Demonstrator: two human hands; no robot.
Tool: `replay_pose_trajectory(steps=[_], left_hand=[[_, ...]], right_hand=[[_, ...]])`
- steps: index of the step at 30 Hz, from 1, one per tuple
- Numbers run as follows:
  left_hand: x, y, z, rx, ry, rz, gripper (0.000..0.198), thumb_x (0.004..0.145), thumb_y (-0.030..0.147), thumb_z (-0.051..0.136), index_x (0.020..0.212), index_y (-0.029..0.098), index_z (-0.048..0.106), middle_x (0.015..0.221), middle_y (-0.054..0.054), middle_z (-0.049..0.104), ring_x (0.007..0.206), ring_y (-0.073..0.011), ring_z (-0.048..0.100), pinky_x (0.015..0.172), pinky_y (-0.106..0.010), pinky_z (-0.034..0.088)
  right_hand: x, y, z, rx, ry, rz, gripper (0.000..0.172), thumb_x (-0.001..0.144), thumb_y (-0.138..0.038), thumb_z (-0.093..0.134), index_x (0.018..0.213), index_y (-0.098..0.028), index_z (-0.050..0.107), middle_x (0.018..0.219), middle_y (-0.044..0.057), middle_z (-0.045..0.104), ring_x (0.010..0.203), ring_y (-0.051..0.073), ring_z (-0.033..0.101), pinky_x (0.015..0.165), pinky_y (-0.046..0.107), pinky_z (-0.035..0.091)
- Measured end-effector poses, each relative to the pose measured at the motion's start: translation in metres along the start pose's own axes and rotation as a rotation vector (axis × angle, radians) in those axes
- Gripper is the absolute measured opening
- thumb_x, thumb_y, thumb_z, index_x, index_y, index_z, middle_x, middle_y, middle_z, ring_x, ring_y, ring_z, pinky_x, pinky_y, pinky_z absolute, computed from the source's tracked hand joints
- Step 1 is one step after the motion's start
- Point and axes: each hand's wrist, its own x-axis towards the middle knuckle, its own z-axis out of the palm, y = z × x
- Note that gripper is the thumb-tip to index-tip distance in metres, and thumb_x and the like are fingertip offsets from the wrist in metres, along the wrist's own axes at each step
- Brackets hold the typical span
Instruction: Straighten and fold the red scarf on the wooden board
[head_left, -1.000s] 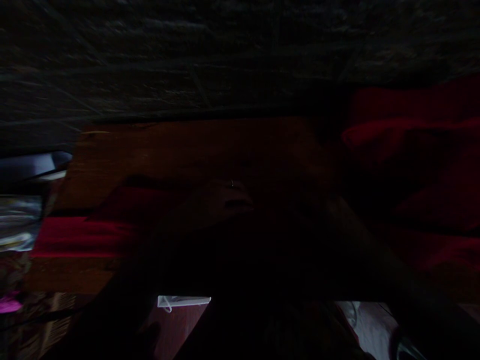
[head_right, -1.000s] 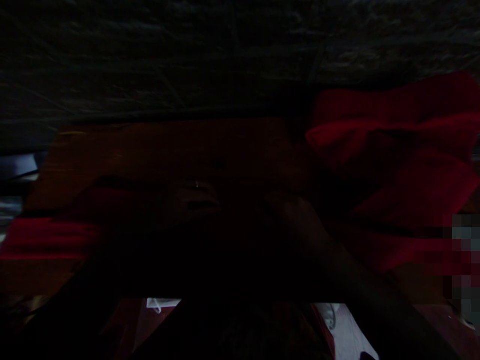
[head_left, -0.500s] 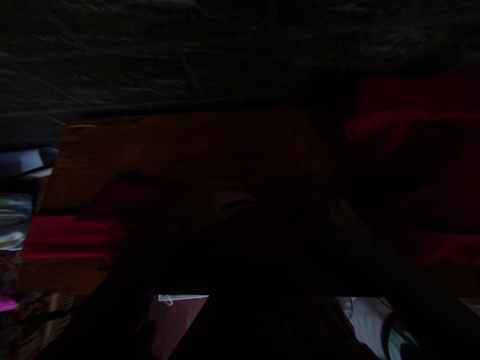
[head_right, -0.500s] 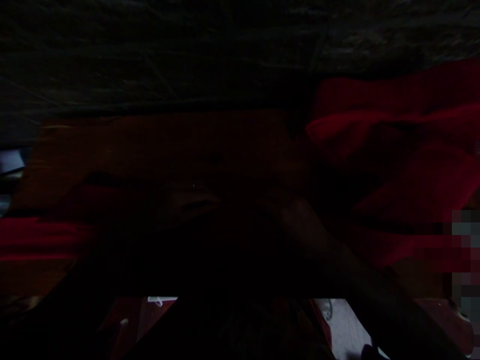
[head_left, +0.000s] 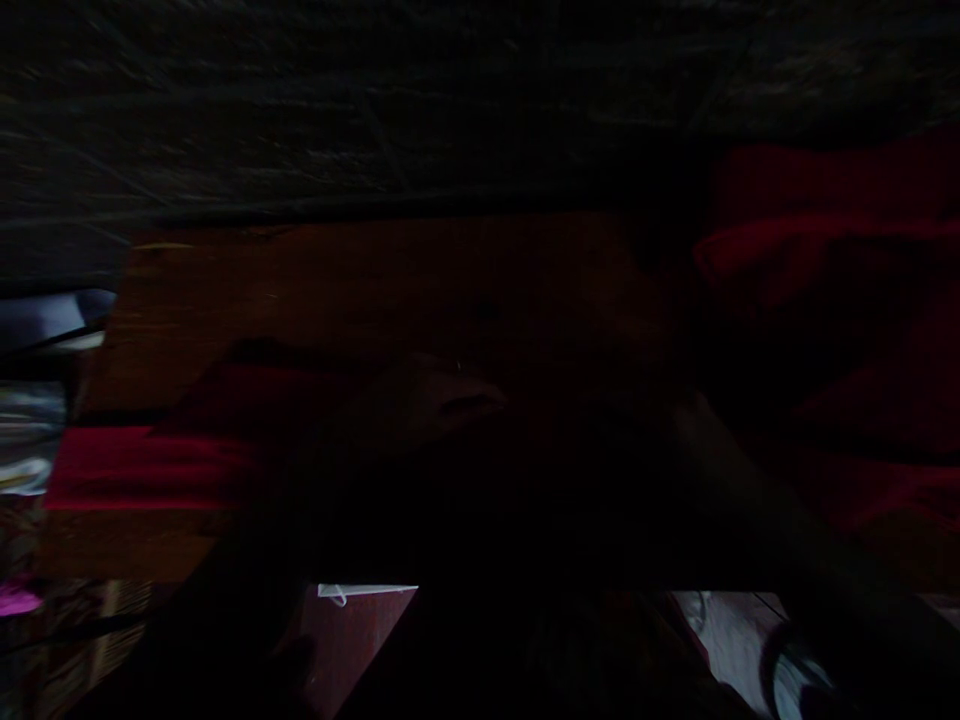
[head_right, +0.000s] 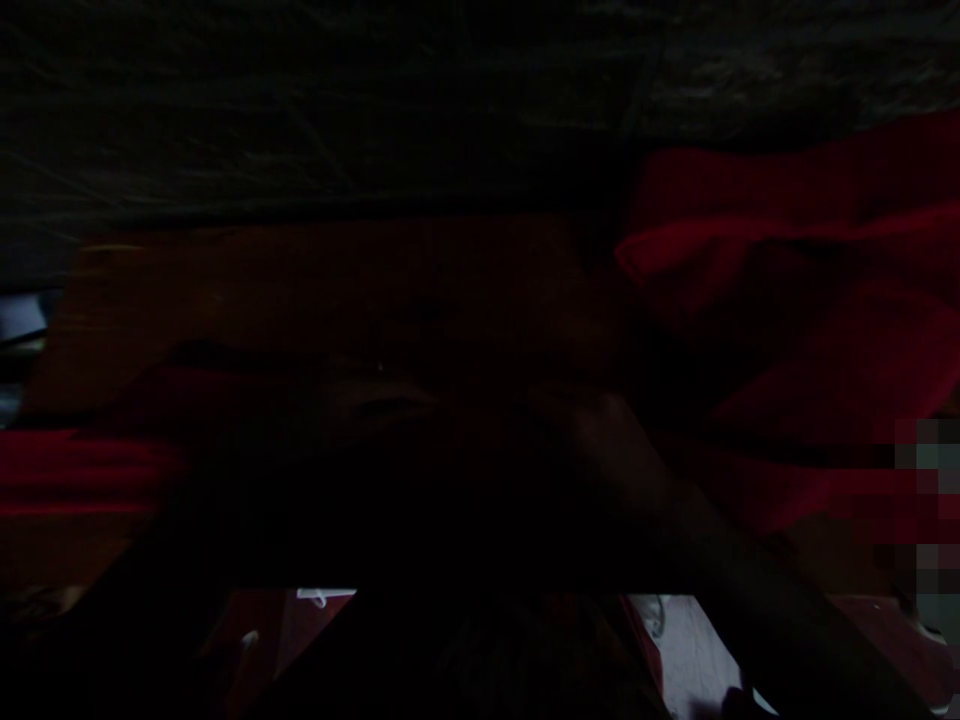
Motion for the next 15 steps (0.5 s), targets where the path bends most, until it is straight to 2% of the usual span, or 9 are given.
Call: replay_pose_trajectory(steps=[5, 11, 15], left_hand=[[0.0007, -0.0025, 0.001, -0.012, -0.051, -0.016, 0.023, 0.099, 0.028, 0.052, 0.107, 0.026, 0.074, 0.105, 0.003, 0.075, 0.092, -0.0125, 0.069, 0.089, -0.024, 0.05], [0.0021, -0.0006, 0.0022, 0.048, 0.006, -0.022, 0.024, 0.099, 0.029, 0.051, 0.106, 0.023, 0.073, 0.106, 0.0, 0.074, 0.093, -0.0151, 0.068, 0.09, -0.028, 0.05], [0.002, -0.0038, 0.0029, 0.05, 0.002, -0.004, 0.026, 0.1, 0.031, 0.049, 0.107, 0.023, 0.073, 0.108, -0.001, 0.073, 0.095, -0.0159, 0.067, 0.09, -0.029, 0.05]], right_hand=[[-0.0009, 0.0002, 0.0042, -0.032, -0.059, 0.079, 0.025, 0.1, -0.019, 0.046, 0.104, -0.016, 0.071, 0.099, 0.007, 0.073, 0.078, 0.017, 0.07, 0.064, 0.027, 0.054], [0.0001, -0.0008, 0.0042, -0.039, -0.026, 0.095, 0.027, 0.102, -0.024, 0.046, 0.097, -0.015, 0.071, 0.09, 0.007, 0.072, 0.073, 0.016, 0.068, 0.06, 0.026, 0.05], [-0.0002, 0.0012, 0.0072, -0.085, -0.021, 0.131, 0.026, 0.101, -0.026, 0.047, 0.097, -0.015, 0.07, 0.09, 0.007, 0.072, 0.071, 0.016, 0.066, 0.059, 0.026, 0.047]])
